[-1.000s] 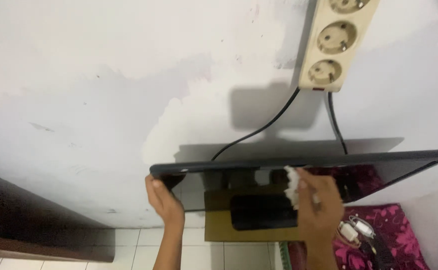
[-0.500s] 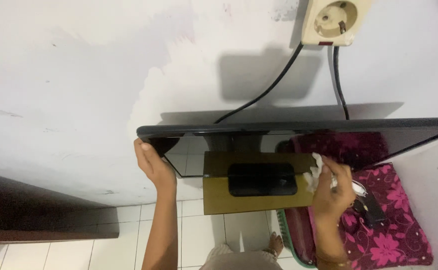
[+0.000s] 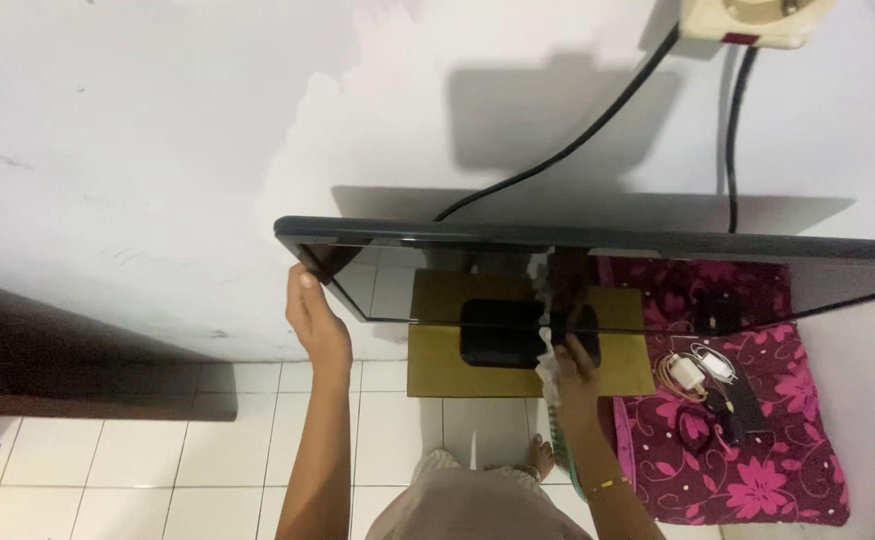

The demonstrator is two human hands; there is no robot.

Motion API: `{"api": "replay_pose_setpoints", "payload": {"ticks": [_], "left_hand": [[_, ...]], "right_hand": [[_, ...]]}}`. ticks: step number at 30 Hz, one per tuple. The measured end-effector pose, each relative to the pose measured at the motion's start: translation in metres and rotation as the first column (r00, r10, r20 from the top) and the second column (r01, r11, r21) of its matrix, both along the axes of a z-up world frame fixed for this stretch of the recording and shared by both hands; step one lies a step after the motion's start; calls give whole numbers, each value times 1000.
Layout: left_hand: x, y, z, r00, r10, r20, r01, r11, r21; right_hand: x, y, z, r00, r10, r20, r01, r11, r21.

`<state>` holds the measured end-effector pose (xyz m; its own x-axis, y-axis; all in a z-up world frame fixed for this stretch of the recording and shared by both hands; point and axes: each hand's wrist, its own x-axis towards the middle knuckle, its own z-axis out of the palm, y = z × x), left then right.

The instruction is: Cleaning the television screen and its edges with a cloth.

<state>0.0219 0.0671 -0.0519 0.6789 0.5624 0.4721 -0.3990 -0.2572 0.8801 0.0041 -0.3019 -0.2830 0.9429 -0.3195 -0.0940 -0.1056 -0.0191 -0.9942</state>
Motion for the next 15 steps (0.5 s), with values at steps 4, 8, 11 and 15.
{"api": "replay_pose_setpoints", "payload": {"ticks": [4,8,11,15], "left_hand": [[-4,5,-22,997,-30,-67,31,999,14],[-3,15,-50,985,-61,-164,65,998,24],[-3,16,-44,984,-99,-147,102,995,13],[-4,10,-38,984,-95,-148,95,995,-5]], "right_hand": [[17,-4,6,996,92,-4,-72,806,587],[28,-9,12,987,155,-44,-85,735,672],[37,-14,-12,988,146,52,-128,578,806],[33,-8,12,988,152,-43,-87,748,658]]}}
